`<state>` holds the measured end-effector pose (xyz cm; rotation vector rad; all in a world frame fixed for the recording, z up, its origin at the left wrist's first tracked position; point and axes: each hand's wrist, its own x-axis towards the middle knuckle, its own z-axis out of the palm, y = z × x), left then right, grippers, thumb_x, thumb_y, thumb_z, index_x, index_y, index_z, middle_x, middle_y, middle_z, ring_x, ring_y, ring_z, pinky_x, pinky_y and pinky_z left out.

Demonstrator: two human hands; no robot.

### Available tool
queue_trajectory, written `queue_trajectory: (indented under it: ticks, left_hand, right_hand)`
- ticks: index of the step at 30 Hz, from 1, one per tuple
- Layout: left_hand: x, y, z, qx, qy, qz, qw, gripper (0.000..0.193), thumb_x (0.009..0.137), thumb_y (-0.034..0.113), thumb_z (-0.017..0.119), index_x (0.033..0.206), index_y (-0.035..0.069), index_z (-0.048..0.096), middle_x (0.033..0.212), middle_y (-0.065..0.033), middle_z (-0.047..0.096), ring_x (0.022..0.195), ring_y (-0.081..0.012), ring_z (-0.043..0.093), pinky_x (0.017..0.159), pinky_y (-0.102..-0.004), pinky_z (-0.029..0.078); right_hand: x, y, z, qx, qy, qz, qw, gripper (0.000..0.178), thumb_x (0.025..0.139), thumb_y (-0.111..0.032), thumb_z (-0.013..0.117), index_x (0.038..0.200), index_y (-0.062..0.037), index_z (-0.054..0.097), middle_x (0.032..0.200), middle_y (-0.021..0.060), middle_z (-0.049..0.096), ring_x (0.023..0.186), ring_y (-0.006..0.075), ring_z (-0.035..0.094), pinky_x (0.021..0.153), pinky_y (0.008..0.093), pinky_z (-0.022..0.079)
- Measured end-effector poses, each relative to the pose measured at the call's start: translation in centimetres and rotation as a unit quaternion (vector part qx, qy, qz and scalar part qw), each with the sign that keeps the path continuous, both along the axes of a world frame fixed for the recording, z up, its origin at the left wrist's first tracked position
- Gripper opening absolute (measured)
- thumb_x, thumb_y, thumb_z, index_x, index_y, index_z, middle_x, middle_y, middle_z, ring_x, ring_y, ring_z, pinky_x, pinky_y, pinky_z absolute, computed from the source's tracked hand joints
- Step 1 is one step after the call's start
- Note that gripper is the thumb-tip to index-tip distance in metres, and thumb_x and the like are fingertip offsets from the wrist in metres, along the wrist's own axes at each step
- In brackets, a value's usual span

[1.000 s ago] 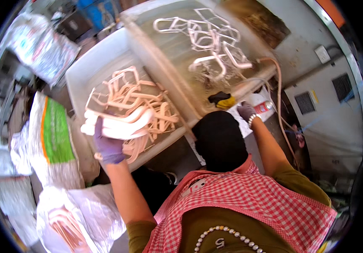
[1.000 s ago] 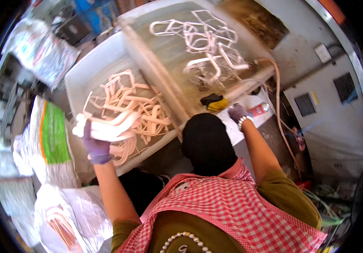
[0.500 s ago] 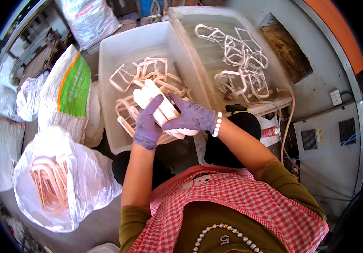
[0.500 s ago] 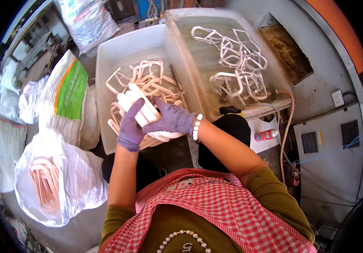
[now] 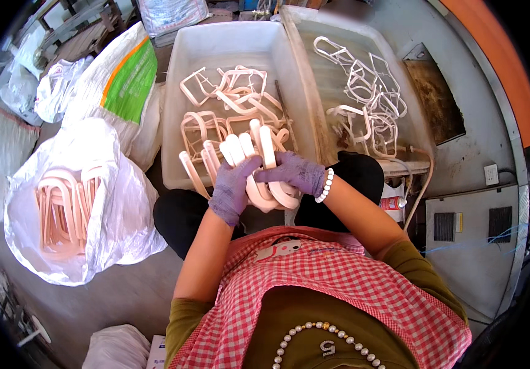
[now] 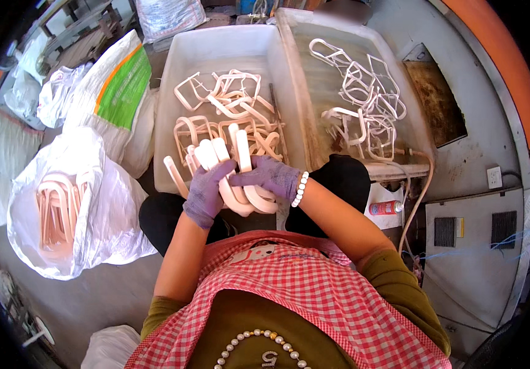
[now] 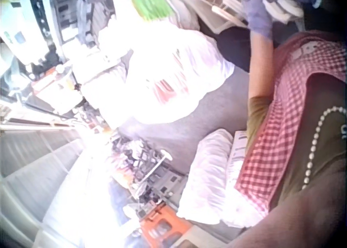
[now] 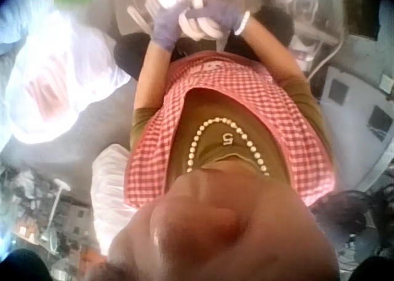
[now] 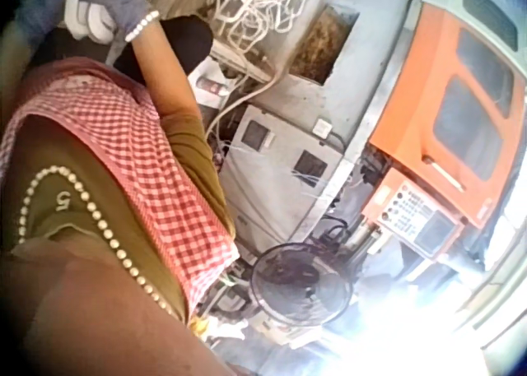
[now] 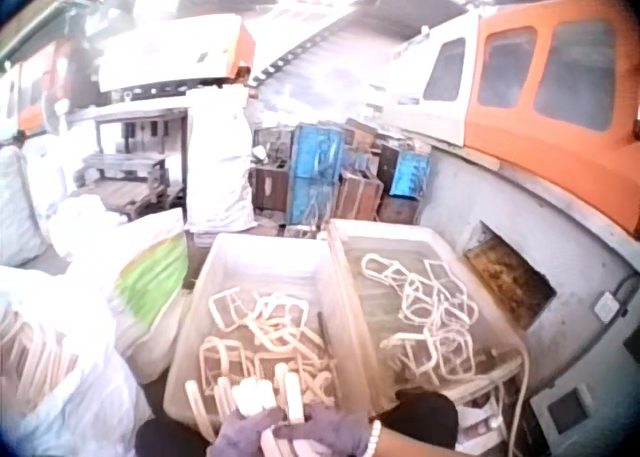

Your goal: The person assembles plastic hangers by picking up individual parts from a bin, snapping them together, and placing the completed hangers into a large white bag. The person uses a yellow sponge to wipe the assembled hangers before bagging them.

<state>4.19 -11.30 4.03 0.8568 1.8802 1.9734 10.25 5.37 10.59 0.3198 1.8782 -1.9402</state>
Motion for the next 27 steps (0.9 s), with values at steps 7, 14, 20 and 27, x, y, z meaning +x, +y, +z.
queue_trajectory:
  ticks: [7,14,20,27]
  left_hand:
    - [0.5,-0.3,4.9,0.206,-0.475,0.007,0.855,0.035,0.090,0.020,0.060,0.117,0.000,0.053,0.109,-0.0125,0.061,0.101,-0.0236,0.060,0.088,-0.0364,0.049]
    - [1.4,0.7,6.4,0.117,-0.398,-0.011,0.910,0.062,0.099,0.049,0.032,0.131,-0.002,0.046,0.116,-0.0151,0.060,0.101,-0.0212,0.061,0.087,-0.0312,0.049]
    - [2.5,1.0,3.9,0.000,-0.039,0.004,0.999,0.055,0.097,0.017,0.046,0.143,-0.001,0.020,0.120,-0.0200,0.057,0.104,-0.0273,0.061,0.087,-0.0346,0.050]
    - [2.6,1.4,2.3,0.121,-0.199,-0.030,0.972,0.049,0.096,0.025,0.048,0.135,-0.002,0.036,0.119,-0.0166,0.057,0.106,-0.0247,0.059,0.090,-0.0355,0.048]
  right_hand:
    - [0.9,-0.4,0.3,0.070,0.097,-0.059,0.991,0.034,0.081,-0.013,0.069,0.110,0.0006,0.058,0.096,0.0064,0.064,0.088,0.0132,0.060,0.081,0.0307,0.050]
    - [1.3,-1.7,1.7,0.247,0.142,-0.012,0.958,0.056,0.071,-0.028,0.078,0.115,-0.0009,0.055,0.098,0.0146,0.065,0.090,0.0227,0.064,0.083,0.0336,0.050]
    - [2.5,-2.0,2.5,0.337,0.090,0.026,0.937,0.073,0.064,-0.034,0.084,0.120,-0.0009,0.051,0.103,0.0144,0.064,0.094,0.0239,0.062,0.084,0.0344,0.049]
    - [2.2,-1.2,-0.5,0.358,0.142,0.023,0.923,0.068,0.063,-0.033,0.081,0.116,-0.0012,0.053,0.100,0.0170,0.064,0.093,0.0286,0.063,0.084,0.0369,0.049]
